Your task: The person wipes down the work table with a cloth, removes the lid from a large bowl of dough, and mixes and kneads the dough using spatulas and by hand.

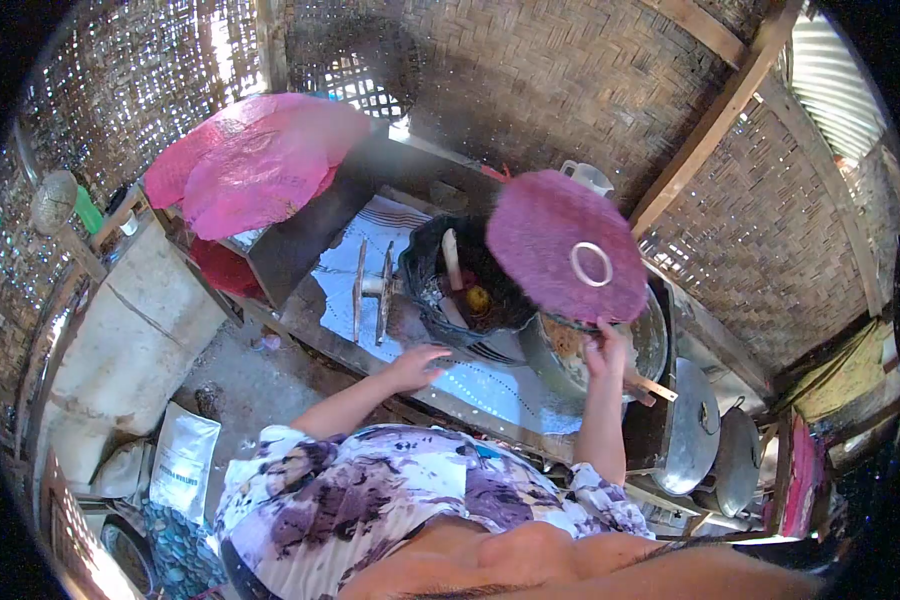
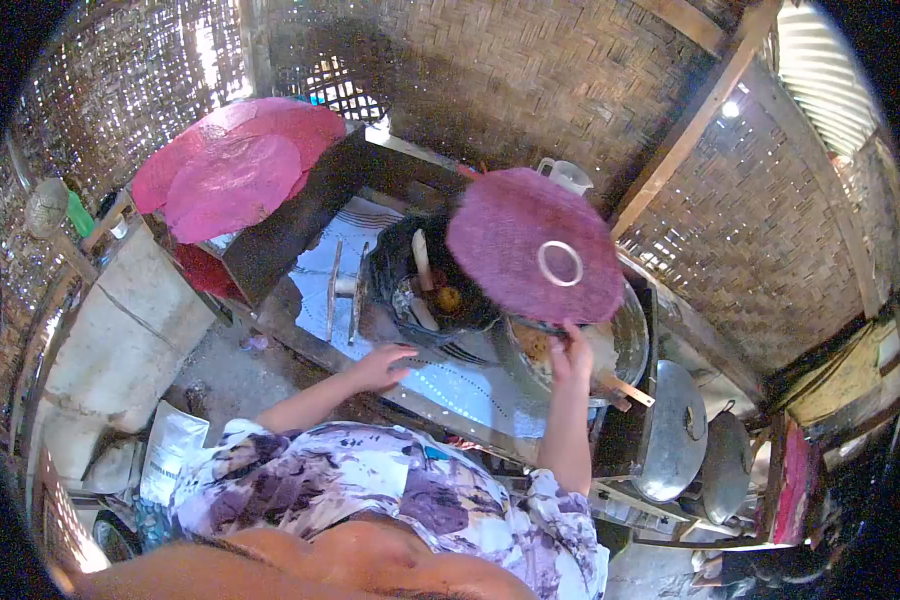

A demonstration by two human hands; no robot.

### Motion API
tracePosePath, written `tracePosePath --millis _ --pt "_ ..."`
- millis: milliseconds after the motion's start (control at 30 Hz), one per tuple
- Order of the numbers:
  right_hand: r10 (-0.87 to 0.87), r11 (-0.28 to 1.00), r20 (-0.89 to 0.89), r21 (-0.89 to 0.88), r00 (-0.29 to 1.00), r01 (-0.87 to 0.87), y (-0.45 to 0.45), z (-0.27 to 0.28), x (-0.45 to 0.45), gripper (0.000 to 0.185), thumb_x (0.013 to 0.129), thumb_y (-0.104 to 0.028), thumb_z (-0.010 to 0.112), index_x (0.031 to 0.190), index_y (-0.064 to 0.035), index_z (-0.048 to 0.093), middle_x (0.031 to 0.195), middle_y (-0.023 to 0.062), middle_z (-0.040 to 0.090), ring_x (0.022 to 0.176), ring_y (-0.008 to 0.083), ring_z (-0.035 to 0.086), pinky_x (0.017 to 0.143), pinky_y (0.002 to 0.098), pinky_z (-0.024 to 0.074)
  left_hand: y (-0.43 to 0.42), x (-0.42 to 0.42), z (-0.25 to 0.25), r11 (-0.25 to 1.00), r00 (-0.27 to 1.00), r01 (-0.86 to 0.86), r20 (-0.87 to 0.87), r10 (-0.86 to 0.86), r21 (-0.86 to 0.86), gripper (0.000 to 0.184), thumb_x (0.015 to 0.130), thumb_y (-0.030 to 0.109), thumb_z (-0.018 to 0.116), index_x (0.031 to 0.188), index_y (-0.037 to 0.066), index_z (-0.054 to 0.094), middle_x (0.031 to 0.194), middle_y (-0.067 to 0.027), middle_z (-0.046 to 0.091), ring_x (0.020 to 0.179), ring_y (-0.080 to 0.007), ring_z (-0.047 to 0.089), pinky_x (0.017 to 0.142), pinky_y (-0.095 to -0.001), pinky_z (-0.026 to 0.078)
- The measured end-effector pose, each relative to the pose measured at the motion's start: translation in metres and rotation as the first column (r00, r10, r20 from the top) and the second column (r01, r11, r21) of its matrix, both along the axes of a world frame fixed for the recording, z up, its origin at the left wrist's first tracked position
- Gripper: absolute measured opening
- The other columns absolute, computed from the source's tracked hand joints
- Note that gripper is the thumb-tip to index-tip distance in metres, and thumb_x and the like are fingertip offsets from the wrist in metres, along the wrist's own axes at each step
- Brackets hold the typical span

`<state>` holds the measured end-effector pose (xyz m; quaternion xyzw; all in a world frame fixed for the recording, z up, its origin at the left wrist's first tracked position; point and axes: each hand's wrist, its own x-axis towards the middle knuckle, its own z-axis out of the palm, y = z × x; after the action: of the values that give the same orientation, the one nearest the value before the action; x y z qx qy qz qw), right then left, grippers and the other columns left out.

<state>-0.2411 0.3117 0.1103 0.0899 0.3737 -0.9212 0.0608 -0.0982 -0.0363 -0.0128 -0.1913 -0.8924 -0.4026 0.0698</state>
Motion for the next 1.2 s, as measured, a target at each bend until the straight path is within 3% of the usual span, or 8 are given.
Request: tracePosePath --millis 167,400,533,733,900,967,1100,1200 --pt "0.559 0.789 -0.082 -0.254 0.825 -0.559 -0.052 -0.05 0.014 0.019 0.079 0.003 0.052 0.098 0.0014 0.05 0.092 0.0137 0.057 0.083 0.0257 0.058 0.071 0.0358 0.0524 0.023 -0.028 0.02 0.991 0.968 0.095 0.242 -0.069 -0.097 0.054 0.08 0.04 0.055 0.125 0.012 0.043 0.118 -0.0185 0.051 0.111 -0.0339 0.046 0.093 -0.0423 0.036" --pt "0.192 0.95 0.03 0.246 0.981 -0.193 -0.142 -0.006 0.084 0.021 0.084 -0.015 0.053 0.1 -0.0003 0.05 0.088 0.0131 0.059 0.067 0.0219 0.061 0.055 0.0329 0.0537 0.012 -0.066 -0.044 0.973 0.976 0.073 0.214 -0.025 -0.218 0.066 0.079 0.048 0.052 0.131 0.012 0.033 0.133 -0.0164 0.036 0.12 -0.0328 0.036 0.097 -0.0409 0.033" --pt "0.514 0.643 0.226 0.537 0.828 -0.546 -0.139 -0.011 0.091 0.044 0.084 -0.044 0.053 0.097 -0.0021 0.051 0.084 0.0136 0.058 0.066 0.0189 0.06 0.055 0.0317 0.0528 0.003 -0.078 -0.053 0.986 0.946 0.015 0.322 0.04 -0.166 0.065 0.078 0.05 0.052 0.129 0.014 0.036 0.132 -0.0161 0.038 0.121 -0.0334 0.035 0.1 -0.0396 0.029" --pt "0.671 0.232 0.226 0.841 0.707 -0.488 -0.121 0.009 0.118 0.037 0.082 -0.034 0.059 0.098 -0.0003 0.058 0.082 0.0087 0.06 0.069 0.0143 0.059 0.061 0.0262 0.0504 -0.014 -0.111 -0.032 0.987 0.894 -0.127 0.42 0.158 -0.1 0.055 0.075 0.045 0.062 0.123 0.021 0.046 0.129 -0.0162 0.041 0.122 -0.0291 0.035 0.099 -0.0383 0.029" --pt "0.183 0.38 -0.025 0.924 0.983 -0.047 -0.057 0.054 0.115 0.032 0.078 -0.032 0.062 0.09 -0.002 0.063 0.071 0.0069 0.063 0.065 0.0148 0.06 0.059 0.0283 0.049 -0.019 -0.135 -0.054 0.898 0.895 -0.329 0.4 0.198 0.293 0.05 0.075 0.035 0.064 0.114 0.006 0.049 0.112 -0.0133 0.055 0.106 -0.0254 0.051 0.093 -0.033 0.036" --pt "0.025 -0.097 -0.389 0.916 0.921 0.39 -0.01 0.04 0.103 0.03 0.078 -0.029 0.06 0.088 -0.0011 0.064 0.07 0.0092 0.064 0.063 0.0214 0.061 0.058 0.0338 0.0487 -0.015 -0.143 -0.065 0.841 0.888 -0.32 0.446 0.107 0.436 0.041 0.076 0.026 0.065 0.109 0.006 0.052 0.107 -0.0098 0.057 0.101 -0.0217 0.054 0.09 -0.0325 0.039" --pt "-0.237 -0.73 -0.54 0.647 0.808 0.218 0.061 0.03 0.104 0.027 0.076 -0.026 0.057 0.083 -0.0012 0.064 0.1 0.0158 0.057 0.095 0.0335 0.052 0.081 0.0409 0.0429 0.023 -0.097 -0.008 0.784 0.808 -0.193 0.549 -0.215 0.591 0.028 0.078 0.013 0.063 0.103 0.004 0.054 0.098 -0.0066 0.059 0.092 -0.015 0.055 0.081 -0.029 0.044" --pt "-0.434 -0.601 -0.413 0.795 0.801 0.085 0.085 0.017 0.1 0.024 0.076 -0.024 0.059 0.085 -0.0022 0.064 0.103 0.0159 0.057 0.097 0.0328 0.052 0.084 0.0402 0.0424 0.051 -0.09 0.003 0.74 0.79 -0.01 0.459 -0.407 0.673 0.025 0.079 0.007 0.061 0.102 0.0 0.054 0.092 -0.0063 0.06 0.086 -0.012 0.057 0.075 -0.0245 0.046"
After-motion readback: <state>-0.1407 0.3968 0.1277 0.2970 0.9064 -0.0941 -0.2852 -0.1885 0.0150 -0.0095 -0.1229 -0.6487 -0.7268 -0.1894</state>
